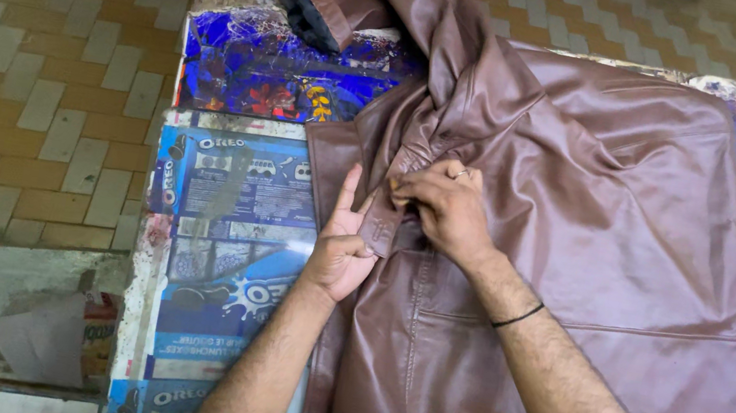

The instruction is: The person scrubs a brown leather jacket with a small block on a cluttered workbench. They repeatedly rub seams and surfaces, then fold the jacket and continue scrubbing the folded edges.

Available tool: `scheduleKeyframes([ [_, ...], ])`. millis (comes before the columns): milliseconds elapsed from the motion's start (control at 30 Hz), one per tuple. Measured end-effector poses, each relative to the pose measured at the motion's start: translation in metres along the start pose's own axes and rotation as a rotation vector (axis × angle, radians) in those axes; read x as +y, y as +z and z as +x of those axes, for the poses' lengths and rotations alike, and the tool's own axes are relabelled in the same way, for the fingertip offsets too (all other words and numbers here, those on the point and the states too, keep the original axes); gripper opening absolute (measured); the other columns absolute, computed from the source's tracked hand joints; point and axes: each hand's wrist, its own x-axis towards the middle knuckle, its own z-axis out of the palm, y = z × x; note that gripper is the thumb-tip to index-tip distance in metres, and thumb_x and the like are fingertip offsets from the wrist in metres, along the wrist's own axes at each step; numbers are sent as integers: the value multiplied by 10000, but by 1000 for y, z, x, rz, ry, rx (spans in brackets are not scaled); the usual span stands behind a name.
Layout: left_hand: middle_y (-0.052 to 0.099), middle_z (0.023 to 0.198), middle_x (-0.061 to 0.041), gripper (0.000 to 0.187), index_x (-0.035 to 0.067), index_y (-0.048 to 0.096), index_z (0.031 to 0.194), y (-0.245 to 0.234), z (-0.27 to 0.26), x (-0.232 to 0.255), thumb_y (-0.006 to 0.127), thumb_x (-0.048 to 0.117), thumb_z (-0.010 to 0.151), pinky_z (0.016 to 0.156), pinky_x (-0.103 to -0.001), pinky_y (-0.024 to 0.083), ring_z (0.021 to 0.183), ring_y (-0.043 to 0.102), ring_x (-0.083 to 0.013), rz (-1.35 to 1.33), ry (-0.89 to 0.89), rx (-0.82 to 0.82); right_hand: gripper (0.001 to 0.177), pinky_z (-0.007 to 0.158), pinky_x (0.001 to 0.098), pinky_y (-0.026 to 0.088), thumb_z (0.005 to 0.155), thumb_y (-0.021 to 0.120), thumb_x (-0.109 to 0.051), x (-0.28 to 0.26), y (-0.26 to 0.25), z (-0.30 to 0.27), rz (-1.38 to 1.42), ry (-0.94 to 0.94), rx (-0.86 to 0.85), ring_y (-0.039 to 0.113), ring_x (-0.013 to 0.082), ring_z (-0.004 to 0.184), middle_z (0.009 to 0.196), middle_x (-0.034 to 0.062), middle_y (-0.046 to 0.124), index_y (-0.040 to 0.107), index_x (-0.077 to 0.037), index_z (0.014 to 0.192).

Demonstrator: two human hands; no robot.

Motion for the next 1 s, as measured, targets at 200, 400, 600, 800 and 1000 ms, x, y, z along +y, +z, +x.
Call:
scheduleKeyframes([
  [200, 331, 1656, -219, 1181, 226, 150, 1734, -9, -8, 2, 652, 84, 676, 1130, -391, 351, 1360, 490, -309, -216, -9, -80, 366, 1009, 406, 393, 678, 706, 52, 2, 3, -4, 253, -211, -162, 621, 209, 1091, 1134, -56, 750, 772, -158, 971],
  [400, 302, 1645, -183, 1075, 199, 221, 1652, 3, -9, -2, 746, 301, 719, 1192, -443, 351, 1399, 455, -326, -329, 8, -15, 334, 966, 382, 444, 726, 721, 59, -7, 8, -34, 169, -9, 6, 629, 202, 1085, 1155, -39, 756, 789, -163, 966],
  [600, 294, 1676, -155, 1027, 225, 243, 1634, 16, -11, -3, 759, 508, 793, 1206, -468, 281, 1485, 360, -309, -235, 18, 9, 269, 958, 366, 467, 751, 747, 55, -8, 2, -57, 224, 82, 74, 646, 224, 1043, 1132, -6, 765, 780, -125, 948],
  [800, 357, 1609, -165, 947, 208, 266, 1623, 19, -12, -14, 719, 518, 851, 1254, -488, 255, 1484, 378, -312, -277, 40, 66, 257, 909, 341, 527, 857, 727, 1, -7, 1, -51, 333, 356, 347, 641, 228, 1084, 1191, 22, 686, 729, -114, 1087],
  [1000, 419, 1585, -185, 897, 209, 253, 1659, 17, -18, -19, 668, 532, 931, 1247, -457, 269, 1452, 413, -317, -357, 18, 54, 283, 888, 418, 441, 789, 732, -17, -21, 3, -46, -27, 134, 73, 623, 251, 1060, 1141, 5, 714, 786, -166, 1024],
])
